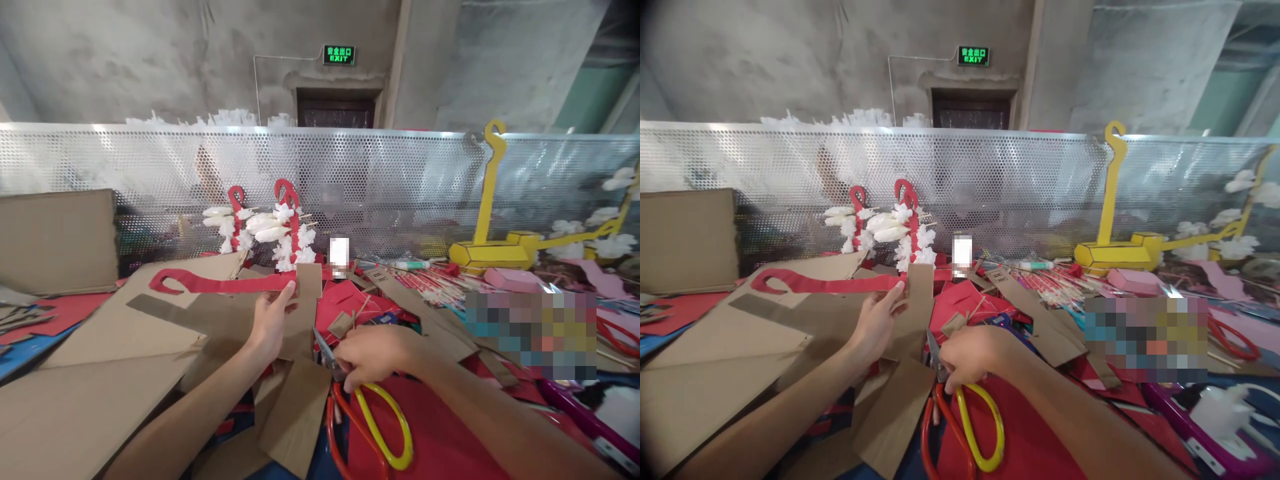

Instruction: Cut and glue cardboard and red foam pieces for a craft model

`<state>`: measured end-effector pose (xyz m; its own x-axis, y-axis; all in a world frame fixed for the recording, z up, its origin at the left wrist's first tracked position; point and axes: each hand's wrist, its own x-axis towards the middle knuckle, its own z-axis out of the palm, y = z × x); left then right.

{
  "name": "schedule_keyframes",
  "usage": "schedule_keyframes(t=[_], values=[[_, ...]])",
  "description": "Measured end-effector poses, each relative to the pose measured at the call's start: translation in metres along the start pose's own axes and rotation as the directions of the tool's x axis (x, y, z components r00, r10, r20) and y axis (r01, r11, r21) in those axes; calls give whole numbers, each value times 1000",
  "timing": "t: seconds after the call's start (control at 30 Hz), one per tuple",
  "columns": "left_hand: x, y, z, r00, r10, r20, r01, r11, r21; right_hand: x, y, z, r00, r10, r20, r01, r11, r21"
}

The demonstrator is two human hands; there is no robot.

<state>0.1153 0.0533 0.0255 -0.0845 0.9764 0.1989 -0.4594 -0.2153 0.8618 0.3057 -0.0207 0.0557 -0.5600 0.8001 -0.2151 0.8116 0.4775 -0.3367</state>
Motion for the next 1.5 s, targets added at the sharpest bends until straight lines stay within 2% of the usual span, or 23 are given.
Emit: schedule_keyframes(t=[0.07,0.13,0.2,0.23,0.3,0.37,0.43,0.47,0.53,0.63,0.87,0.97,1.03,1.13,1.23,1.43,1.5], values=[[-1,2,1,1000,-8,6,8,1000,10,-5,-4,-6,998,-1,58,7,994,-110],[-2,2,1,1000,-22,19,22,1000,19,-13,-2,-19,999,20,27,-16,991,-129],[-2,1,1,999,-44,32,43,999,25,-24,7,-33,998,36,-58,-39,998,-53],[-2,0,0,998,-56,37,55,998,29,-29,14,-37,996,74,-57,-74,997,9],[-2,-2,-2,996,-71,46,69,997,35,-36,32,-40,975,216,-45,-211,973,91],[-2,-3,-3,996,-75,55,73,997,39,-40,53,-35,921,364,-138,-363,931,37],[-3,-4,-3,995,-80,61,78,996,44,-44,73,-24,848,457,-270,-467,884,26],[-3,-4,-3,994,-86,63,83,995,48,-46,81,-18,829,468,-307,-482,876,33],[-4,-4,-3,993,-102,62,98,993,65,-50,93,-7,800,484,-353,-502,864,47],[-6,-5,-3,992,-121,45,116,989,94,-56,104,4,792,497,-354,-506,859,75],[-4,-10,-5,992,-115,53,109,990,93,-66,117,9,839,444,-316,-399,895,200],[-5,-11,-6,992,-107,65,101,991,86,-68,118,5,886,351,-302,-254,913,319],[-6,-11,-7,992,-97,75,92,994,63,-69,113,1,908,285,-308,-103,863,494],[-9,-9,-7,995,-93,40,92,995,28,-70,99,-4,910,268,-316,48,690,723],[-15,-7,-6,994,-106,32,106,994,11,-68,82,-10,916,276,-290,65,613,788],[-27,-3,-10,996,-83,22,81,995,62,-60,58,-30,911,250,-327,76,679,730],[-31,-1,-13,997,-75,4,74,996,58,-54,53,-37,908,239,-344,113,652,750]])
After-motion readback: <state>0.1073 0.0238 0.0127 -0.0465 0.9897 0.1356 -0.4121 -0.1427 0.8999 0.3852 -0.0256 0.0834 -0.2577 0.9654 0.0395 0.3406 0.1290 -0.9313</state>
